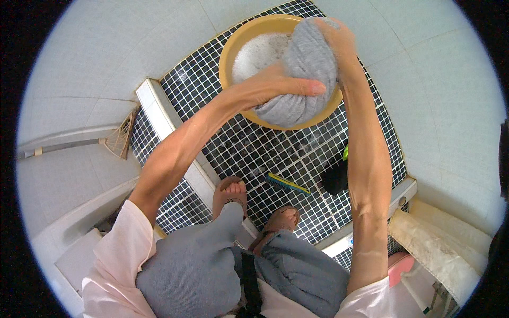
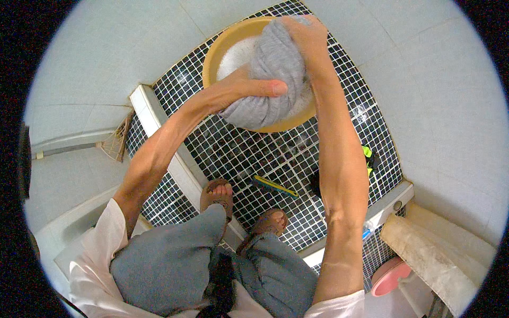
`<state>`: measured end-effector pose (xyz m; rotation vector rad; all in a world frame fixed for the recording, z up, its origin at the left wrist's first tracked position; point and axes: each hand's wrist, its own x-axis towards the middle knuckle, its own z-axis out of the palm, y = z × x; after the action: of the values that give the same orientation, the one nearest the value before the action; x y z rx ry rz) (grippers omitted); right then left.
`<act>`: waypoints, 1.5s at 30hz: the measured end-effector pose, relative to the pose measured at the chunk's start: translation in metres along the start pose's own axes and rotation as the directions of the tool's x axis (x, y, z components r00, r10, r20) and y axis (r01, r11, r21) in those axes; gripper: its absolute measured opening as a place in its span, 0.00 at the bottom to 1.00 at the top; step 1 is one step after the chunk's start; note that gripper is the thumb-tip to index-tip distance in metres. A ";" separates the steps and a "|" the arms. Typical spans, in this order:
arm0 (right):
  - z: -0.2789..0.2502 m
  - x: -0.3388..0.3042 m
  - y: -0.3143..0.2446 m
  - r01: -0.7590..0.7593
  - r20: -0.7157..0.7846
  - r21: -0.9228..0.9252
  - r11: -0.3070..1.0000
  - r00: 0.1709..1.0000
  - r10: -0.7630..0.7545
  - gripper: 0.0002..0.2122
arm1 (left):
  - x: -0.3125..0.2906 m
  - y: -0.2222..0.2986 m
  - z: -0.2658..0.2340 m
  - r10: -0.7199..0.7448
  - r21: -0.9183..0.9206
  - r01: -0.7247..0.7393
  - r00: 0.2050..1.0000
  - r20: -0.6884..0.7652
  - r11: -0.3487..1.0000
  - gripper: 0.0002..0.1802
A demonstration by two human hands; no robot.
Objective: The person hand-washes several garments in a yellow basin under running water. They scrub and rinse a neon green item, a black garment, and a grey cloth, then place them in the basin and briefly scrub the tiled floor with a brush.
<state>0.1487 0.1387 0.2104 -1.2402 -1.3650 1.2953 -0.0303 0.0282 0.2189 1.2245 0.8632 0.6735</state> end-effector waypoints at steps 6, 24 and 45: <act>0.015 -0.001 0.042 0.044 -0.129 -0.380 0.924 0.987 -0.100 0.23 | 0.025 -0.029 -0.001 0.036 0.195 -0.031 0.999 -0.020 0.980 0.48; -0.039 -0.031 0.032 -0.234 0.310 0.599 0.766 0.949 0.047 0.44 | 0.001 -0.028 0.006 0.243 -0.898 0.204 0.918 0.314 0.390 0.37; -0.031 0.011 -0.052 0.541 0.344 -0.709 0.452 0.826 -0.447 0.10 | 0.005 0.051 0.009 0.135 0.058 -0.130 0.987 -0.083 0.990 0.42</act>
<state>0.1724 0.1560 0.2647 -1.1396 -2.3134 0.2839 -0.0189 0.0392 0.2688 1.3165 0.8811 0.8204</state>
